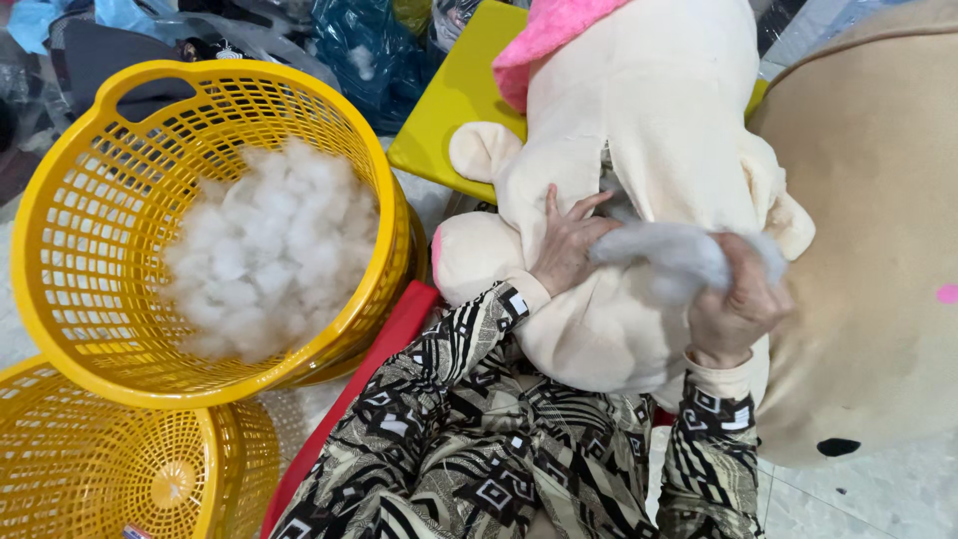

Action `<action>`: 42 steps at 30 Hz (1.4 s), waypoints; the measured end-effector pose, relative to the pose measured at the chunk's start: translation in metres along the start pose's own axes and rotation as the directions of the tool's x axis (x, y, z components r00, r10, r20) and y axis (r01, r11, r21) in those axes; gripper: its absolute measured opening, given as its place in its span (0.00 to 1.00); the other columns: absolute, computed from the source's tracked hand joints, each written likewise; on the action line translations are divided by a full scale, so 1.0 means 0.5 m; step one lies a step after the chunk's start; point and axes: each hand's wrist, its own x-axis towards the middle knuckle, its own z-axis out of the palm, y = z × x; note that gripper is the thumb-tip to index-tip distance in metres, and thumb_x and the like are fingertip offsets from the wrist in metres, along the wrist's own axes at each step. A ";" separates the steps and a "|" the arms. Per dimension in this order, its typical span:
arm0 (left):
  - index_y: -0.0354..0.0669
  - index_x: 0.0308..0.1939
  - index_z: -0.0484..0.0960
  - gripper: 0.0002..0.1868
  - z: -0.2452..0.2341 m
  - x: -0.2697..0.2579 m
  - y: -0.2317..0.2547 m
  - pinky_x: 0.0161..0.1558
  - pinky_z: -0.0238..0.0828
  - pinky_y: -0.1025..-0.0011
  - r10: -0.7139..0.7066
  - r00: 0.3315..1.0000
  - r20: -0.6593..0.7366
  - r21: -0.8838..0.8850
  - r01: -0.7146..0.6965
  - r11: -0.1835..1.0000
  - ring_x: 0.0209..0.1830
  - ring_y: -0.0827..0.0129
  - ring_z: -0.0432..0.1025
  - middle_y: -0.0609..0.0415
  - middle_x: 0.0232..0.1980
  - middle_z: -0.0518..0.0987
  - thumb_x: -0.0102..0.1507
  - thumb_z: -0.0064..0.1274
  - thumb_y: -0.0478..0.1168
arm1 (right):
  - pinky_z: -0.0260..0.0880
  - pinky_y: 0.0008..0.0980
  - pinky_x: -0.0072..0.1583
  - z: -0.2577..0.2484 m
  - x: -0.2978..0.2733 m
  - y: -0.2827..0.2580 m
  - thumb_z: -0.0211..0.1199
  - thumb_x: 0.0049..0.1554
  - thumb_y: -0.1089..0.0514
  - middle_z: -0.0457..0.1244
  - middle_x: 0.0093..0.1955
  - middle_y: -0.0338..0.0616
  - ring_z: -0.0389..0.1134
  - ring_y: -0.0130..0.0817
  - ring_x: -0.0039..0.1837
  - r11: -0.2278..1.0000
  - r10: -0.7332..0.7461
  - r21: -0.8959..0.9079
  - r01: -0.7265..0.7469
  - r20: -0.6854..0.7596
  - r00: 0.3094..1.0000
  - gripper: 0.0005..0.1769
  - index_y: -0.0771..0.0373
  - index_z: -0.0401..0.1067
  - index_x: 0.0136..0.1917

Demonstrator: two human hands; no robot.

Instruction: The person repeatedly takes handfuls of white polyester fiberfill from a yellow basket, fluffs it, and pushes it into an opening on the back of a large plush toy. The process is repeated continuously to fill the toy.

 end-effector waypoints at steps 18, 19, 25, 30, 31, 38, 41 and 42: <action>0.39 0.82 0.41 0.65 -0.495 -0.135 -0.016 0.81 0.46 0.49 -0.143 0.903 0.405 -0.910 0.414 0.033 0.83 0.57 0.46 0.47 0.83 0.49 0.56 0.69 0.61 | 0.71 0.27 0.52 0.254 0.028 -0.168 0.57 0.54 0.67 0.68 0.57 0.42 0.69 0.30 0.54 -0.014 0.104 0.568 -0.823 0.820 0.563 0.26 0.66 0.70 0.66; 0.31 0.81 0.45 0.66 -0.551 -0.156 -0.017 0.81 0.45 0.55 -0.199 0.899 0.390 -0.921 0.375 -0.108 0.83 0.55 0.49 0.42 0.83 0.53 0.56 0.68 0.63 | 0.71 0.34 0.57 0.282 0.038 -0.203 0.58 0.55 0.69 0.68 0.58 0.48 0.69 0.38 0.57 0.196 -0.121 0.627 -0.754 0.778 0.616 0.24 0.66 0.71 0.65; 0.42 0.82 0.51 0.61 -0.699 -0.253 -0.032 0.76 0.50 0.61 -0.367 0.897 0.247 -0.755 0.416 0.507 0.81 0.64 0.55 0.49 0.80 0.62 0.55 0.69 0.60 | 0.70 0.45 0.64 0.406 0.056 -0.446 0.63 0.56 0.67 0.70 0.58 0.54 0.71 0.54 0.62 0.583 -0.722 0.811 -0.047 0.544 0.428 0.27 0.54 0.68 0.68; 0.43 0.73 0.61 0.47 -0.690 -0.318 -0.107 0.65 0.69 0.66 -0.586 0.808 0.063 -0.730 0.437 0.525 0.67 0.69 0.65 0.54 0.70 0.67 0.54 0.70 0.39 | 0.68 0.41 0.61 0.484 0.053 -0.535 0.65 0.51 0.69 0.64 0.64 0.54 0.70 0.46 0.57 0.649 -0.606 0.707 -0.280 0.703 0.371 0.47 0.55 0.53 0.80; 0.40 0.71 0.67 0.41 -0.690 -0.330 -0.129 0.64 0.72 0.67 -0.648 0.762 0.012 -0.751 0.435 0.498 0.63 0.68 0.70 0.53 0.66 0.73 0.56 0.69 0.36 | 0.68 0.40 0.63 0.499 0.048 -0.532 0.66 0.53 0.70 0.63 0.67 0.53 0.69 0.43 0.60 0.550 -0.592 0.765 -0.335 0.640 0.490 0.46 0.57 0.52 0.81; 0.37 0.58 0.78 0.22 -0.714 -0.440 -0.279 0.56 0.75 0.70 -0.811 0.476 -0.339 -0.791 0.323 0.520 0.50 0.73 0.77 0.56 0.52 0.82 0.60 0.64 0.30 | 0.73 0.26 0.55 0.641 -0.067 -0.525 0.70 0.58 0.63 0.58 0.66 0.46 0.65 0.27 0.57 0.351 -0.308 0.561 -0.750 0.825 0.473 0.44 0.56 0.52 0.81; 0.38 0.58 0.77 0.24 -0.691 -0.473 -0.309 0.56 0.75 0.71 -0.822 0.435 -0.369 -0.796 0.309 0.521 0.50 0.74 0.76 0.57 0.52 0.82 0.58 0.66 0.29 | 0.70 0.21 0.44 0.686 -0.136 -0.560 0.73 0.51 0.63 0.60 0.58 0.45 0.66 0.22 0.45 0.409 -0.362 0.546 -0.731 0.833 0.419 0.51 0.58 0.46 0.79; 0.38 0.57 0.78 0.24 -0.683 -0.481 -0.313 0.56 0.75 0.72 -0.812 0.457 -0.363 -0.781 0.326 0.533 0.50 0.74 0.77 0.57 0.51 0.82 0.58 0.66 0.30 | 0.69 0.22 0.41 0.697 -0.155 -0.569 0.71 0.52 0.62 0.62 0.52 0.44 0.66 0.23 0.40 0.457 -0.351 0.513 -0.727 0.854 0.383 0.44 0.59 0.52 0.76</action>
